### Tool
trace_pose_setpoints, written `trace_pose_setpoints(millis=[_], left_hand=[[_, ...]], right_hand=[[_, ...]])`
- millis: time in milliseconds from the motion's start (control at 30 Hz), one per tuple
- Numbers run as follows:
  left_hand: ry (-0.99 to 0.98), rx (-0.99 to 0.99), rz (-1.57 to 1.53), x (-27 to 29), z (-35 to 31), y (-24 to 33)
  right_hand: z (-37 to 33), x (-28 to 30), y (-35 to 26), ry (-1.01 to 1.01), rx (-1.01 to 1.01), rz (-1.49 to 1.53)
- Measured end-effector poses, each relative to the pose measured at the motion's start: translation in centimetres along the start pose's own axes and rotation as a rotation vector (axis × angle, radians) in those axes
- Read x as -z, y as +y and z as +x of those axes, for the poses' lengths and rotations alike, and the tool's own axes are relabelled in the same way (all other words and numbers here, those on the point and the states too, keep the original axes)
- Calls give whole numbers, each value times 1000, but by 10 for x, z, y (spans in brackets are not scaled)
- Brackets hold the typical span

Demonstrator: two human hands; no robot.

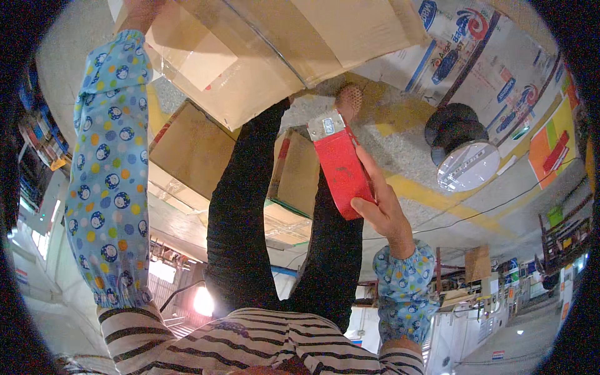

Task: The person packs red packaged items into cardboard boxes and seals the boxes with packing tape using a tape dispenser.

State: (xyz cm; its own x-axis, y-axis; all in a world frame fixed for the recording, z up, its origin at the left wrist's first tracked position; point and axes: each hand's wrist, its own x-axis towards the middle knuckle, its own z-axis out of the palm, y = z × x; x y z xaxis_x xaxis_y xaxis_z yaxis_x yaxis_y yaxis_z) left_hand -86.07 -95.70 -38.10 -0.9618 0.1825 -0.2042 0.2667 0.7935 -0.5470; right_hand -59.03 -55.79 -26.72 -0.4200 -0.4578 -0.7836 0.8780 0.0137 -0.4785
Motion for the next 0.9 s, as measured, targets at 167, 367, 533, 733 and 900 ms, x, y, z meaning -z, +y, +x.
trace_pose_setpoints(millis=[167,367,533,733,900], left_hand=[[317,-34,-20,-40,-3,-19],[-14,86,-134,-21,2,0],[256,245,-495,-32,4,-6],[349,-594,-697,23,-87,89],[0,-1196,-530,92,-130,134]], right_hand=[[-9,6,16,20,-9,1],[-2,27,46,21,-12,-146],[56,24,69,32,158,-289],[122,3,61,195,273,-362],[138,-27,45,281,-51,-339]])
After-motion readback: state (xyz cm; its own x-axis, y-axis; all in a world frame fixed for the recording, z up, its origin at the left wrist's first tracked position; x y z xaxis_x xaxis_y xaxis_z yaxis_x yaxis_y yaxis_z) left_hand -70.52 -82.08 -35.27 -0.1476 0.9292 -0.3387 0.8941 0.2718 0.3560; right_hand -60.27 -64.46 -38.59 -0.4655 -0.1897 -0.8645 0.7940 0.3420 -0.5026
